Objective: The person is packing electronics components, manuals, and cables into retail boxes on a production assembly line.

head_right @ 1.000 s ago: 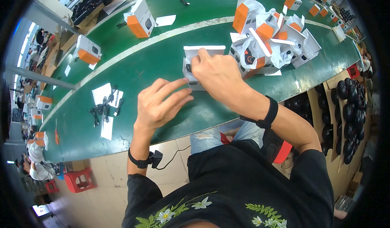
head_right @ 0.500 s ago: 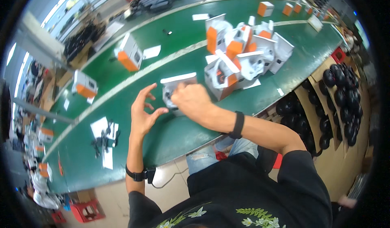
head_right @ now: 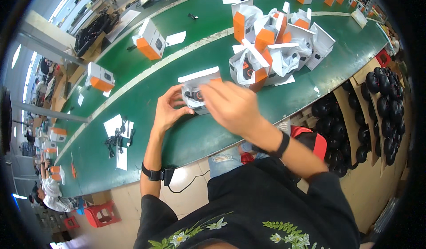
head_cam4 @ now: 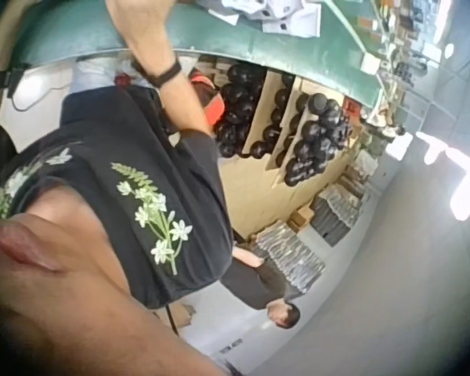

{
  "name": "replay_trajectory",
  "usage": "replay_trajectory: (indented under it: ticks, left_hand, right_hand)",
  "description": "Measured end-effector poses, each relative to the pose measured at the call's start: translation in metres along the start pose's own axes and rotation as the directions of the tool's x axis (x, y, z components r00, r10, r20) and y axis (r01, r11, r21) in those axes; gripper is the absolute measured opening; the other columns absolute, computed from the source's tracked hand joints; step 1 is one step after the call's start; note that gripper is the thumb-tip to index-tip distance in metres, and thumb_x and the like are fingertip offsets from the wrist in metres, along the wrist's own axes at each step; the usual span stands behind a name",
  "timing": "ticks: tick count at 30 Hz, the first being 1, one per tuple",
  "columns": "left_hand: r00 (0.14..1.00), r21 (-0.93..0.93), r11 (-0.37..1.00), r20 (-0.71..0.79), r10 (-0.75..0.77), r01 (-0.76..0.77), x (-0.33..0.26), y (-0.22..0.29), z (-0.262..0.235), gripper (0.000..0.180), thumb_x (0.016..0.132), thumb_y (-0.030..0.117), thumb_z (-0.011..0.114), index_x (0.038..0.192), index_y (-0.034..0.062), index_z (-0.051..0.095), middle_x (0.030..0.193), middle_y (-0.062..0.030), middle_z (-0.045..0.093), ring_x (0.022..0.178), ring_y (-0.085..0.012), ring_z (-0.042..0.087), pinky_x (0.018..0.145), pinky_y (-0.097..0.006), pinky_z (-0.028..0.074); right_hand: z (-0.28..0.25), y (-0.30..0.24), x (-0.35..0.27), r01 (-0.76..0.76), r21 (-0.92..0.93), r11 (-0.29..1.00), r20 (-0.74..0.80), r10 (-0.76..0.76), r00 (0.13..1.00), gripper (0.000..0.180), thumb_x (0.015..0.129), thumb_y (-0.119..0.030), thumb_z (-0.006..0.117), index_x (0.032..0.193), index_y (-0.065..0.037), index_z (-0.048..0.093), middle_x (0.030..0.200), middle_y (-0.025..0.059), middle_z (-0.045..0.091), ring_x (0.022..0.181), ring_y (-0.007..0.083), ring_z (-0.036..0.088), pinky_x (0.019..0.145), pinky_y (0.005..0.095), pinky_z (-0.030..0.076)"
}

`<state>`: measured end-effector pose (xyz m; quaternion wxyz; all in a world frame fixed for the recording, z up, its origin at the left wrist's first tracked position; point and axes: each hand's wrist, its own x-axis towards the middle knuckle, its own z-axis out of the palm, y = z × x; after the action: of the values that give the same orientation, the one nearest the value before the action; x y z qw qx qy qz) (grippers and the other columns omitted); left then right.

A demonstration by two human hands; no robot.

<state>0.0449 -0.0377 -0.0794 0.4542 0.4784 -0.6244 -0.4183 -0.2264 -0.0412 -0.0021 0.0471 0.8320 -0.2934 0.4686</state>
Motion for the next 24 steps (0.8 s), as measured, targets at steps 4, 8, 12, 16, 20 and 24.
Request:
replay_trajectory:
  ticks: [4, 8, 12, 16, 20, 24]
  left_hand:
    - [0.979, -0.2, 0.977, 0.203, -0.026, 0.068, 0.034, 0.023, 0.014, 0.072, 0.081, -0.001, 0.097, 0.146, 0.0004, 0.067, 0.125, -0.0155, 0.079, 0.103, -0.0179, 0.078, 0.096, -0.034, 0.067]
    - [0.932, 0.034, 0.999, 0.362, 0.021, -0.036, 0.155, 0.022, -0.008, 0.033, 0.1, 0.008, 0.083, 0.131, -0.0004, 0.077, 0.105, -0.0125, 0.084, 0.094, -0.0131, 0.079, 0.085, -0.031, 0.064]
    - [0.89, 0.584, 0.674, 0.344, 0.299, -0.452, 0.347, 0.025, 0.033, 0.03, 0.102, 0.016, 0.075, 0.13, 0.0054, 0.076, 0.116, -0.0134, 0.083, 0.104, -0.0323, 0.079, 0.093, -0.042, 0.064]
    - [0.836, 0.735, 0.4, 0.472, 0.28, -0.548, 0.505, -0.019, 0.113, 0.055, 0.1, 0.011, 0.071, 0.154, 0.011, 0.058, 0.165, -0.0147, 0.055, 0.149, -0.0381, 0.053, 0.113, -0.05, 0.056]
    - [0.781, 0.724, 0.351, 0.414, 0.468, -0.594, 0.575, -0.088, 0.194, 0.069, 0.101, 0.018, 0.07, 0.165, 0.0101, 0.047, 0.175, -0.0143, 0.043, 0.158, -0.0435, 0.043, 0.122, -0.064, 0.046]
    - [0.89, 0.8, 0.415, 0.31, 0.333, -0.434, 0.602, -0.134, 0.209, 0.075, 0.106, 0.028, 0.065, 0.173, 0.0118, 0.036, 0.181, -0.0141, 0.032, 0.166, -0.0425, 0.031, 0.123, -0.081, 0.033]
  right_hand:
    - [-0.014, -0.017, -0.09, -0.525, 0.196, 0.828, -0.079, 0.548, 0.833, 0.078, 0.08, -0.009, 0.096, 0.15, -0.001, 0.063, 0.138, 0.0181, 0.07, 0.099, 0.0261, 0.074, 0.067, 0.0332, 0.058]
    - [0.006, -0.023, -0.125, -0.699, 0.171, 0.694, 0.094, 0.695, 0.713, 0.1, 0.077, -0.022, 0.101, 0.16, -0.002, 0.05, 0.152, 0.0231, 0.059, 0.119, 0.0336, 0.07, 0.085, 0.04, 0.065]
    - [0.011, -0.007, -0.139, -0.545, 0.093, 0.833, 0.044, 0.544, 0.838, 0.093, 0.078, -0.029, 0.101, 0.154, -0.002, 0.054, 0.15, 0.0249, 0.06, 0.118, 0.0378, 0.072, 0.086, 0.0423, 0.067]
    - [0.01, 0.006, -0.17, -0.529, 0.16, 0.833, 0.159, 0.508, 0.847, 0.081, 0.084, -0.035, 0.099, 0.15, -0.008, 0.06, 0.139, 0.0204, 0.068, 0.114, 0.0367, 0.075, 0.096, 0.0437, 0.064]
    - [0.019, 0.001, -0.207, -0.923, 0.359, -0.139, 0.73, 0.658, 0.185, 0.093, 0.084, -0.059, 0.095, 0.149, -0.001, 0.061, 0.132, 0.0161, 0.074, 0.119, 0.0288, 0.075, 0.104, 0.0373, 0.057]
    - [0.019, 0.003, -0.224, -0.934, 0.358, -0.015, 0.671, 0.699, 0.246, 0.099, 0.077, -0.055, 0.102, 0.147, 0.002, 0.063, 0.13, 0.0161, 0.075, 0.121, 0.0247, 0.075, 0.105, 0.035, 0.057]
